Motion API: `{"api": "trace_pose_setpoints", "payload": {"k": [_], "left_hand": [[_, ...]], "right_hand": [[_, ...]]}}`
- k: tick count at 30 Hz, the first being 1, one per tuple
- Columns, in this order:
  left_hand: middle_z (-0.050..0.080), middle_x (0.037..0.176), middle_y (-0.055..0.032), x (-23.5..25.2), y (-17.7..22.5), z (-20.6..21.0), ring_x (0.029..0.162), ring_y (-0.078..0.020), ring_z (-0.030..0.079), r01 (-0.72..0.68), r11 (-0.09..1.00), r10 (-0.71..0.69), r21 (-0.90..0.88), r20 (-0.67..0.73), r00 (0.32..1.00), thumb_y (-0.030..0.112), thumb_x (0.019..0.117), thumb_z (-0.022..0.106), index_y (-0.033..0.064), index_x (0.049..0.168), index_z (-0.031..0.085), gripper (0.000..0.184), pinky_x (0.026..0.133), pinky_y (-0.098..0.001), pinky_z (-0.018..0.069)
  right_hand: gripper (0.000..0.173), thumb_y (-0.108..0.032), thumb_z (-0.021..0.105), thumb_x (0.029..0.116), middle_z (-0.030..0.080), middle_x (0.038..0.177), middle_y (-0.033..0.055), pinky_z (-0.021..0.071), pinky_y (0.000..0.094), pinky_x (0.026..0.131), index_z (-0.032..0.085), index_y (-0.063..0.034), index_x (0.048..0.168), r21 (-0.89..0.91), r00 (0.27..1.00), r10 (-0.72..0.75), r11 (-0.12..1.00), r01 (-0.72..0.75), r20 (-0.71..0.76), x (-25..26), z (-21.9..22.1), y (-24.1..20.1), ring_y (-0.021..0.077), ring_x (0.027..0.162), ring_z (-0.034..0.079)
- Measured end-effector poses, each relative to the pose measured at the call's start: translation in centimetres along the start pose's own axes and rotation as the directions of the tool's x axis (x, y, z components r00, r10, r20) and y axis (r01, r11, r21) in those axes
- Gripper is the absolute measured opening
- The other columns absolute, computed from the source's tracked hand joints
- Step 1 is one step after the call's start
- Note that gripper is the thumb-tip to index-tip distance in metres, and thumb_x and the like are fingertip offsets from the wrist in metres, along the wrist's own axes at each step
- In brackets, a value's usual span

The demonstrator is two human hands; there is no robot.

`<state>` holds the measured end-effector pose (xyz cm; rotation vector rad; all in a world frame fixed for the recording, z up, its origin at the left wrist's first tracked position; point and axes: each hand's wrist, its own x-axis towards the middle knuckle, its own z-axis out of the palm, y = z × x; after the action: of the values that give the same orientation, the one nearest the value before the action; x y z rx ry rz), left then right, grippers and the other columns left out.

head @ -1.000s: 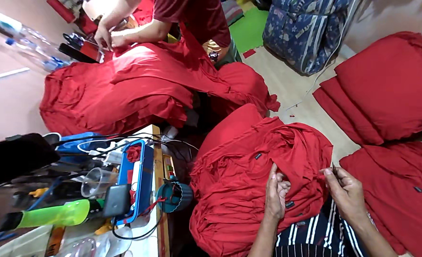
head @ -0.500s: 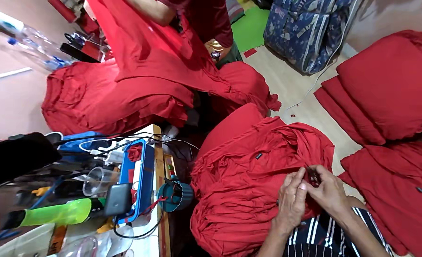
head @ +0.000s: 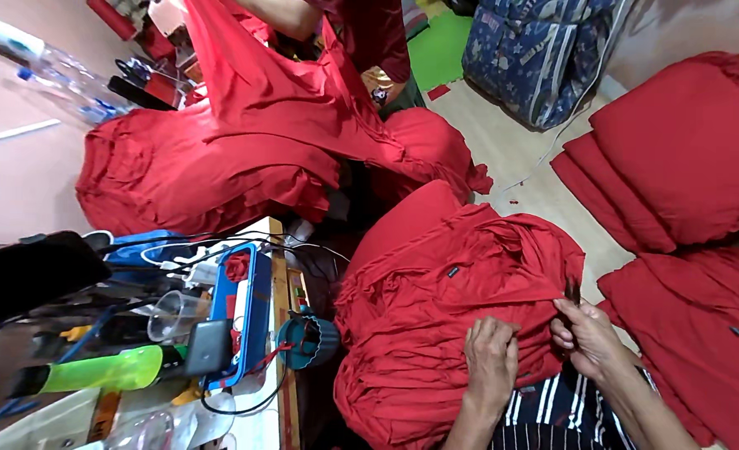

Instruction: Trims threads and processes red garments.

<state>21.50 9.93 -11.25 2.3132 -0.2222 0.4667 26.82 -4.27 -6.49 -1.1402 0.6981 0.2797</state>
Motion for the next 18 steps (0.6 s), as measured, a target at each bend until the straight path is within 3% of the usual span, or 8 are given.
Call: {"api": "trace_pose_setpoints", "payload": {"k": [3,6,10,15,18], "left_hand": [[0.064,0.069,-0.0046,-0.4,0.9,-0.5,0.068,-0.0195,0.062,-0.144,0.989,0.149,0.044,-0.133,0.98,0.003,0.079,0.067,0.0069,0.077,0.076,0.01,0.064,-0.0307,0.0509],[0.064,0.069,-0.0052,-1.4,0.9,-0.2,0.067,-0.0197,0.062,-0.172,0.982,0.179,0.075,-0.11,0.978,0.002,0.0803,0.068,0.0064,0.078,0.076,0.01,0.064,-0.0297,0.0515],[0.066,0.072,-0.0063,-2.6,-1.0,1.2,0.07,-0.0219,0.064,-0.147,0.987,0.151,0.072,-0.052,0.987,0.002,0.0797,0.068,0.0068,0.084,0.079,0.013,0.066,-0.0325,0.0531],[0.069,0.079,-0.0073,-1.9,-1.2,0.7,0.08,-0.0194,0.066,-0.085,0.987,0.079,-0.135,-0.048,0.996,0.005,0.0818,0.066,0.0034,0.085,0.078,0.013,0.076,-0.0297,0.0544],[0.072,0.087,-0.0123,-0.7,-0.5,0.1,0.082,-0.0198,0.069,-0.005,0.974,0.005,-0.227,0.0,1.0,0.008,0.0857,0.066,-0.0023,0.095,0.077,0.017,0.079,-0.0295,0.0572]], "right_hand": [[0.024,-0.01,0.041,0.1104,0.043,0.048,-0.0066,0.0304,0.0136,0.034,0.05,-0.0101,0.088,0.048,0.999,0.029,0.998,-0.028,-0.02,-0.5,0.1,0.0,-0.0005,0.034,0.036],[0.024,-0.014,0.038,0.1115,0.042,0.048,-0.0076,0.031,0.0129,0.034,0.05,-0.0111,0.091,0.104,0.998,0.055,0.993,-0.054,-0.006,0.0,-0.6,1.2,-0.0013,0.034,0.036],[0.027,-0.016,0.038,0.1118,0.044,0.049,-0.007,0.0306,0.0127,0.034,0.049,-0.0113,0.088,0.121,0.99,0.142,0.982,-0.142,0.012,0.4,-1.2,1.9,-0.0015,0.034,0.036],[0.027,-0.017,0.037,0.1119,0.044,0.049,-0.0072,0.0311,0.0122,0.034,0.05,-0.012,0.089,0.14,0.987,0.156,0.977,-0.16,0.036,0.7,-1.5,1.9,-0.0016,0.035,0.037],[0.025,-0.016,0.038,0.1114,0.045,0.049,-0.0069,0.031,0.0122,0.034,0.051,-0.0118,0.09,0.146,0.987,0.153,0.976,-0.159,0.049,0.8,-1.5,2.0,-0.0016,0.035,0.038]]}}
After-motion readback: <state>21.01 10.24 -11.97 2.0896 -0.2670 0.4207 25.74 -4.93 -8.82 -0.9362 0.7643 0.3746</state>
